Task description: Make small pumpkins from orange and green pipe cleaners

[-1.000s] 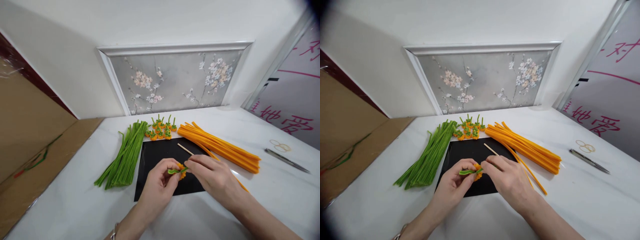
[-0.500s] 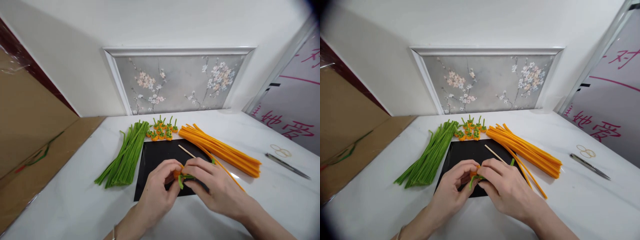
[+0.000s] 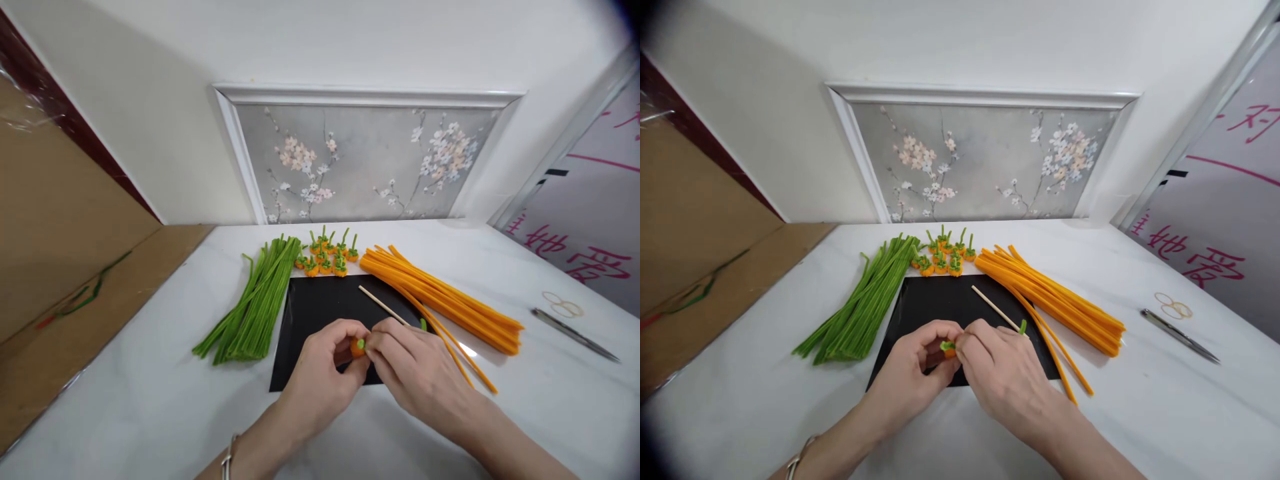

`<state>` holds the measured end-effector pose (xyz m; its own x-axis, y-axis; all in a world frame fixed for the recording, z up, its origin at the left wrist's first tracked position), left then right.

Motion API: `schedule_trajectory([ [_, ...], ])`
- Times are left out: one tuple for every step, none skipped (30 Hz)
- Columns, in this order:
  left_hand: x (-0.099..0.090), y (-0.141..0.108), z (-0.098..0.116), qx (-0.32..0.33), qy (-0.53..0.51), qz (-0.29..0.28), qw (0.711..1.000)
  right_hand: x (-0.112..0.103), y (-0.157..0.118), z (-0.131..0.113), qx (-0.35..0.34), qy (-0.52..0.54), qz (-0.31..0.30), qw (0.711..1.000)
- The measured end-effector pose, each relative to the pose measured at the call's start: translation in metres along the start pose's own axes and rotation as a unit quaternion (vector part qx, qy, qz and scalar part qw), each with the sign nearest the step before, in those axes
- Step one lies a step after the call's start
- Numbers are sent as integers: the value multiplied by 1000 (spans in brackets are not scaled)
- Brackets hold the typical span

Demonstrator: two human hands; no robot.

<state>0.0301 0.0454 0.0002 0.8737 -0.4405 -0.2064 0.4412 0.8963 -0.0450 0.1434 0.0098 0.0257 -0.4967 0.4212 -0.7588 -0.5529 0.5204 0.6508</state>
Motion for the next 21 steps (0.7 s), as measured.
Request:
schedule_trajectory([
  [0, 0, -1, -11, -11, -2, 1000, 1, 0, 2, 24, 31, 8, 999],
  [0, 0, -2, -20, -21, -4, 1000, 2, 0, 5, 52, 66, 18, 996],
  [0, 0, -2, -27, -31, -4, 999, 4, -1, 7, 84, 102, 26, 991],
  [0, 1, -3, -31, -39, -2, 999, 6, -2, 10, 117, 134, 34, 984],
  [-1, 1, -4, -33, -47, 3, 998, 8, -3, 12, 146, 159, 39, 976],
  [-2, 1, -5, -31, -53, 9, 998, 10, -5, 13, 167, 175, 43, 969],
  [-2, 1, -6, -29, -59, 17, 998, 12, -6, 14, 180, 183, 46, 965],
  [-3, 1, -6, -25, -64, 23, 997, 13, -6, 14, 185, 184, 48, 964],
  [-3, 1, -6, -22, -67, 28, 997, 14, -7, 14, 186, 180, 50, 965],
  [-2, 1, -7, -20, -71, 30, 997, 14, -8, 13, 183, 172, 53, 966],
  [-2, 1, -7, -19, -75, 30, 997, 15, -8, 13, 180, 160, 55, 969],
  [-1, 1, -6, -19, -79, 29, 996, 15, -8, 12, 175, 148, 57, 972],
  [0, 2, -6, -20, -84, 27, 996, 14, -8, 12, 171, 136, 59, 974],
  [0, 2, -6, -21, -88, 24, 996, 14, -8, 12, 169, 128, 60, 975],
  [1, 3, -6, -23, -93, 23, 995, 13, -8, 13, 171, 128, 62, 975],
  [0, 3, -5, -23, -98, 25, 995, 11, -8, 15, 181, 135, 63, 972],
  [-1, 3, -5, -22, -102, 28, 994, 10, -9, 18, 195, 149, 62, 968],
  [-2, 4, -4, -21, -106, 31, 994, 8, -9, 22, 209, 168, 58, 962],
  [-3, 4, -4, -19, -111, 35, 993, 7, -9, 25, 220, 189, 45, 956],
  [-5, 5, -3, -17, -115, 37, 993, 6, -9, 28, 215, 207, 33, 954],
  [-6, 5, -3, -15, -117, 38, 992, 5, -8, 29, 198, 218, 18, 955],
])
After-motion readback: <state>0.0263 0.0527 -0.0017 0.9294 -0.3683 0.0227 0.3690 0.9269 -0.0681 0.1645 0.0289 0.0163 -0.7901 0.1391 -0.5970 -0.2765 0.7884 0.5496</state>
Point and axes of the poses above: each hand's wrist, its own y-axis towards the middle knuckle, its own x-axis out of the palm, z = x × y, the point moved 6 cm from there along y, towards the middle knuckle, and after that the axes turned 9 degrees about -x, right-handed, at the moved point
